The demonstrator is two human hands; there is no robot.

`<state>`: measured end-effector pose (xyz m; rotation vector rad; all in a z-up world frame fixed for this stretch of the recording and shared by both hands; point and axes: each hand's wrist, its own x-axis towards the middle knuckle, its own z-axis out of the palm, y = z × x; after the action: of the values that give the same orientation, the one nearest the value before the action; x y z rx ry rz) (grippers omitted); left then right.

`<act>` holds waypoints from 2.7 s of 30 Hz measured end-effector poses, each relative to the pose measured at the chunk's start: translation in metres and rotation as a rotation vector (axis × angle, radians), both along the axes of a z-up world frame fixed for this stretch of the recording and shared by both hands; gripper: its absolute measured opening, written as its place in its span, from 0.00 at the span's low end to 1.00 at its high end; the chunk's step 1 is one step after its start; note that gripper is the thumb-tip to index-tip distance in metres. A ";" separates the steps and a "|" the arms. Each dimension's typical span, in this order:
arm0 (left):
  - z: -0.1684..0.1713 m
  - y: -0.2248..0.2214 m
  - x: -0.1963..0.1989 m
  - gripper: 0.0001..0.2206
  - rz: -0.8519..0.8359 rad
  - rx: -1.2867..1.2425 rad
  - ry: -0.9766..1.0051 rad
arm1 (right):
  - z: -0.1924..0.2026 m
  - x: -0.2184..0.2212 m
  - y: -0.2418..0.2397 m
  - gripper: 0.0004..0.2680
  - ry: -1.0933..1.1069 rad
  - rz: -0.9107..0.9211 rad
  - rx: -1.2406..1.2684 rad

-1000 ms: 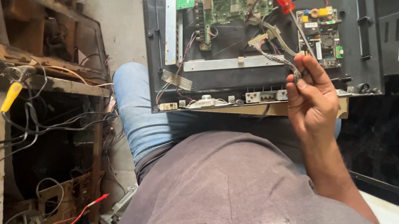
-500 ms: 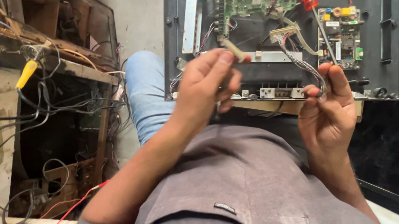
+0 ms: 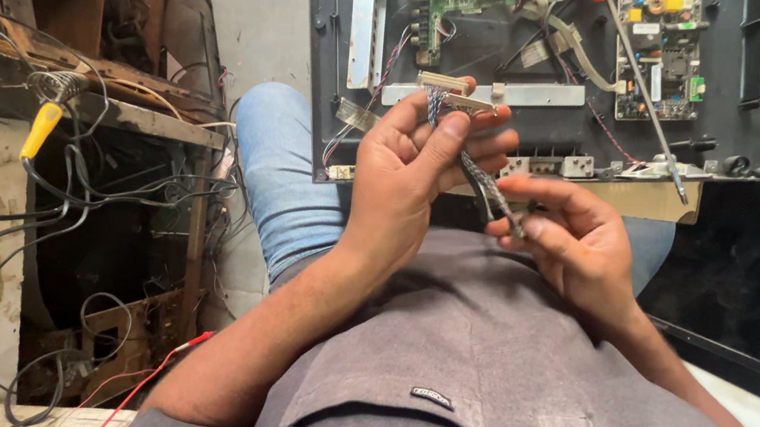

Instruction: The person disassembles the internal components of a television using a screwdriver, handles several circuit boards and ribbon cables, and connects a cable to a green circuit board.

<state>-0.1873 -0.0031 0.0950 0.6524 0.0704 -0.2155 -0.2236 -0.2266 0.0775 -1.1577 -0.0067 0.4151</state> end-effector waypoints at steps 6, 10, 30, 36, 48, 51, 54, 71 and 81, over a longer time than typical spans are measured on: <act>0.016 0.007 -0.019 0.17 -0.061 0.048 0.024 | 0.044 0.006 0.007 0.03 -0.545 -0.242 -0.428; 0.029 0.006 -0.032 0.20 -0.165 0.034 0.051 | 0.072 0.004 0.014 0.05 -0.500 -0.325 -0.491; 0.049 0.029 -0.036 0.16 -0.340 0.612 -0.137 | 0.056 -0.007 0.024 0.10 -0.057 -0.161 0.079; 0.036 0.030 -0.044 0.13 -0.354 0.263 -0.083 | 0.056 -0.008 0.020 0.09 -0.149 -0.124 -0.059; 0.034 0.036 -0.047 0.12 -0.481 0.230 -0.025 | 0.076 -0.006 0.018 0.13 -0.066 0.005 -0.379; 0.033 0.035 -0.046 0.12 -0.500 0.207 0.041 | 0.078 -0.005 0.020 0.11 -0.065 0.023 -0.406; 0.031 0.038 -0.045 0.13 -0.538 0.078 0.102 | 0.076 -0.007 0.018 0.08 0.036 0.006 -0.299; 0.042 0.044 -0.040 0.15 -0.691 0.409 -0.070 | 0.059 -0.016 0.005 0.12 0.007 0.005 -0.176; 0.035 0.040 -0.056 0.10 -0.472 0.260 -0.013 | 0.055 -0.015 0.006 0.09 0.067 0.016 -0.080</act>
<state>-0.2432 0.0366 0.1297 0.9250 -0.0709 -0.6649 -0.2384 -0.2206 0.1326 -1.2227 0.0594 0.4713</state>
